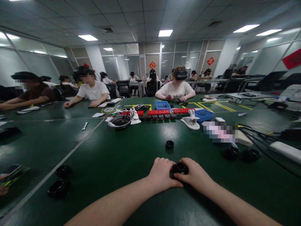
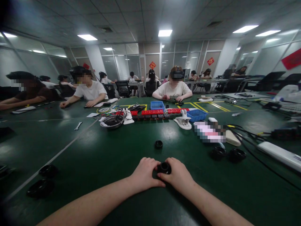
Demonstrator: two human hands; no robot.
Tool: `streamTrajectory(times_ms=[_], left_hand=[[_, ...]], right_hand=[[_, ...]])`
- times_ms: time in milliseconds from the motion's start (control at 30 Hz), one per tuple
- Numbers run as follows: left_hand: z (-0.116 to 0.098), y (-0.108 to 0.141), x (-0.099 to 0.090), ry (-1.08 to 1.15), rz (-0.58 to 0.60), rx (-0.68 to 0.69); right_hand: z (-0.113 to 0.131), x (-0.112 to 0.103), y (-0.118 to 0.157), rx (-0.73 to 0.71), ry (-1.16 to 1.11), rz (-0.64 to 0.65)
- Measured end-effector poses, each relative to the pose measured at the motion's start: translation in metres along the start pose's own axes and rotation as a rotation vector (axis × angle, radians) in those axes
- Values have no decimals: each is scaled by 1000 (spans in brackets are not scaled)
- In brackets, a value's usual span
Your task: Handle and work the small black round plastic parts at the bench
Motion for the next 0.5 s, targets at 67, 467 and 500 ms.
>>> streamTrajectory(times_ms=[67, 467, 500], left_hand=[[1, 1, -2, 36, 25, 29], [4, -2, -9, 91, 72, 59], [4, -2, -9, 92, 72, 55]], right_hand=[[-3, -5, 5, 23, -19, -3], [-153, -79, 78, 511, -128, -356], [-162, -86, 81, 539, -134, -390]])
Point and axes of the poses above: each hand's wrist, its own y-axis away from the middle knuckle, its own x-axis out of the palm, z = x × y, the point moved 4 cm from there along -y, towards the middle knuckle, and after that the axes turned 6 degrees about x, right-handed, at the moved point
